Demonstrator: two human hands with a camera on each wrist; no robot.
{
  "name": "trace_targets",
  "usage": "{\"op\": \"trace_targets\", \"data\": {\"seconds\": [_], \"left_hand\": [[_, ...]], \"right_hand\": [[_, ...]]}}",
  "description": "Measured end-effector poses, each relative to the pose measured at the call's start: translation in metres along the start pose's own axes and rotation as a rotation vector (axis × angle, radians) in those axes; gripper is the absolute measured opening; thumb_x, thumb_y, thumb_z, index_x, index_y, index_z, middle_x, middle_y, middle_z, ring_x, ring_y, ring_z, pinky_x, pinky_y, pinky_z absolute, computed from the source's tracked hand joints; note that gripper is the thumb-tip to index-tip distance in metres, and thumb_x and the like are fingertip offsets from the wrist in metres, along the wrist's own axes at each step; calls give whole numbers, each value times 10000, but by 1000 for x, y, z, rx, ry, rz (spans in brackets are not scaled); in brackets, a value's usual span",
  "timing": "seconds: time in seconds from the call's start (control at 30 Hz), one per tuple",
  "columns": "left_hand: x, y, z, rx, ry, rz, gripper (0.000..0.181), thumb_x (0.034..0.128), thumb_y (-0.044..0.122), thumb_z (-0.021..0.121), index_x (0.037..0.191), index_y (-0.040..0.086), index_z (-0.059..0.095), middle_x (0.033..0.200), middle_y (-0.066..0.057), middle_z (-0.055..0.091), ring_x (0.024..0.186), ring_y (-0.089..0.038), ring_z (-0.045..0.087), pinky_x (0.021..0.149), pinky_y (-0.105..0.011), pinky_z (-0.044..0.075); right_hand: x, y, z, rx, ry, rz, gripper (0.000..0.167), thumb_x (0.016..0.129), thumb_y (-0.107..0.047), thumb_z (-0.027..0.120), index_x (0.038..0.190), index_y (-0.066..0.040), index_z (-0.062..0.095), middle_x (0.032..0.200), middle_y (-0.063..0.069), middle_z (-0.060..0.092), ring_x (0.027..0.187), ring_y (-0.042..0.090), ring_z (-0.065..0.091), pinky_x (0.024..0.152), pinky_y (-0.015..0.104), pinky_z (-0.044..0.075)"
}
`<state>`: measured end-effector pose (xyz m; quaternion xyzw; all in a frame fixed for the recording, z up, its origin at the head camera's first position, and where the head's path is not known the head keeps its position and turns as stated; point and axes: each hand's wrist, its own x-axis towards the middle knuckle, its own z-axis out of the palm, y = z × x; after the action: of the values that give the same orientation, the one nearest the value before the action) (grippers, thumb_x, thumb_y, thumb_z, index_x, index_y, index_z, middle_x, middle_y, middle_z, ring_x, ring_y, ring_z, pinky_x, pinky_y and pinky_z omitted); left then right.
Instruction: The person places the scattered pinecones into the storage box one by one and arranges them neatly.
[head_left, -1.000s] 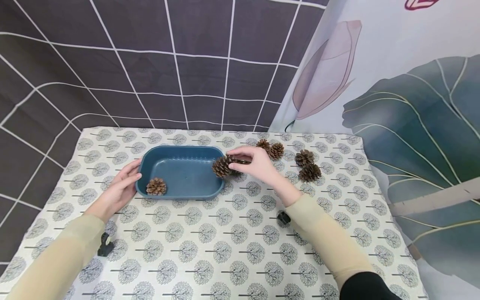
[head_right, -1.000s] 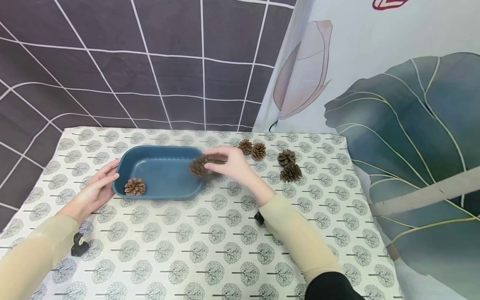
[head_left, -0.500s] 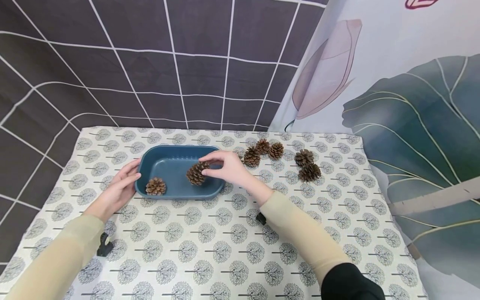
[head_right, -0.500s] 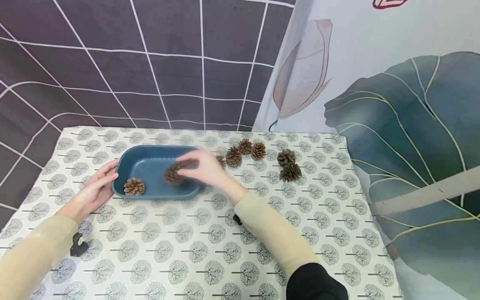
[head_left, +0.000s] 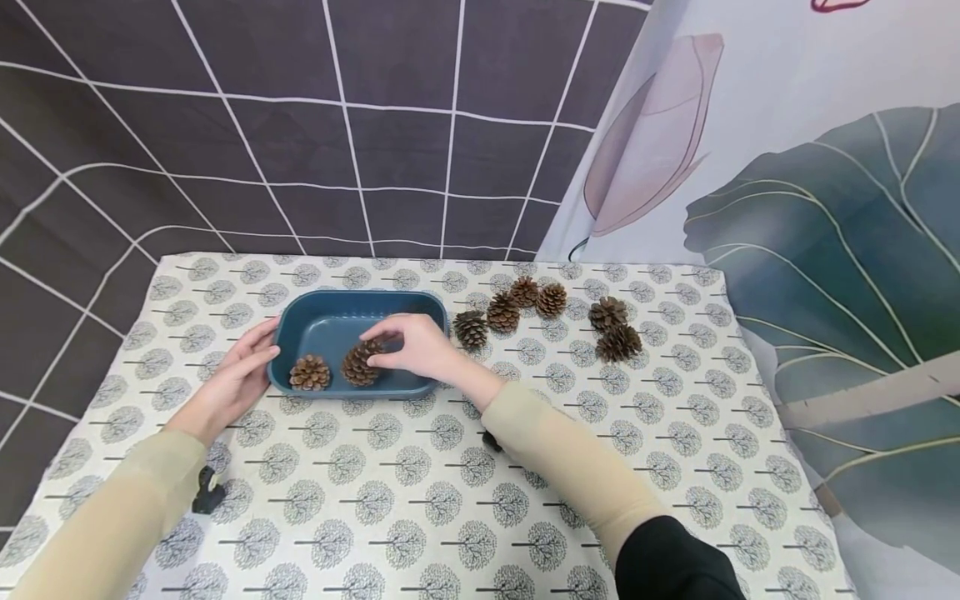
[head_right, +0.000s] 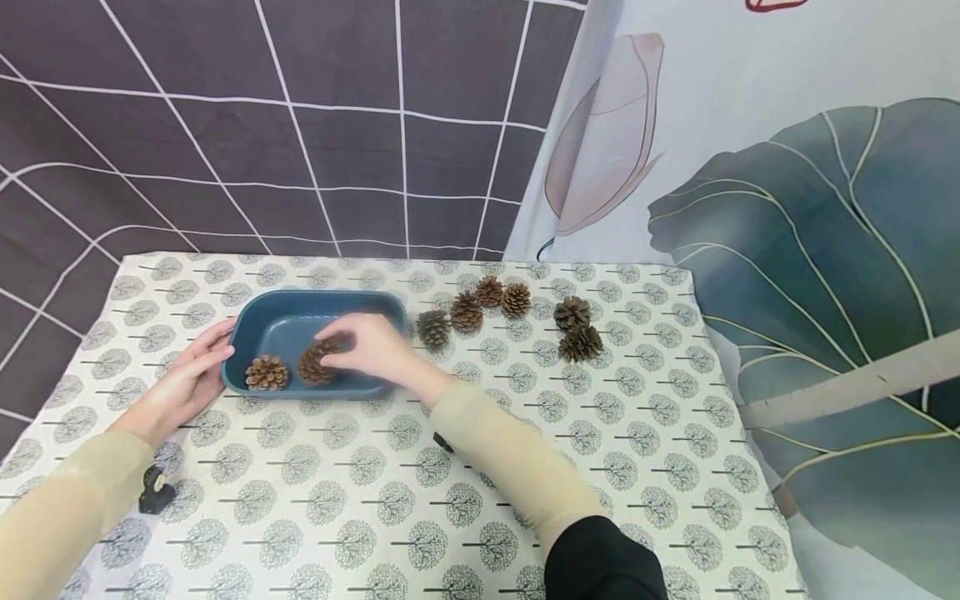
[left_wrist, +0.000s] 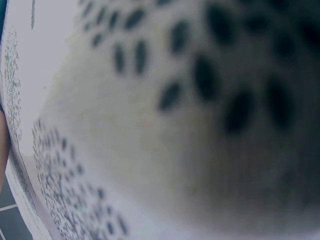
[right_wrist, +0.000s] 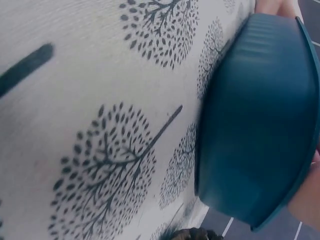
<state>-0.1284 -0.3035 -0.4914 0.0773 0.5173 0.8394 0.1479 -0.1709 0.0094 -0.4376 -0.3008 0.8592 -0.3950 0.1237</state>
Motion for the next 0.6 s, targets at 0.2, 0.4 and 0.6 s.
{"op": "trace_targets", "data": {"seconds": [0.2,0.4,0.6], "left_hand": [[0,-2,-3,8,-11,6,480,1095,-72,397,1409,234,591,1433,159,656,1306,20,613,1073,-139,511],[1,-1,-3,25,-6,-4,481,1099,-64,396,1414,246,586,1437,165,650,1306,24,610,1069,-138,513],[0,-1,-2,28,-1,-4,475,1099,-59,403,1416,244,587,1434,165,649,1303,23,610,1066,-138,512]], "right_hand": [[6,-6,8,-149,-43,-12,371,926,-263,841,1274,-164,760,1368,29,740,1286,207,690,1192,334,501],[9,-11,14,-258,-76,-54,383,949,-293,815,1306,-176,743,1402,19,718,1360,197,642,1264,353,425],[11,-15,21,-269,-71,-87,376,944,-313,820,1293,-192,750,1383,-6,724,1338,167,649,1248,315,435]]}}
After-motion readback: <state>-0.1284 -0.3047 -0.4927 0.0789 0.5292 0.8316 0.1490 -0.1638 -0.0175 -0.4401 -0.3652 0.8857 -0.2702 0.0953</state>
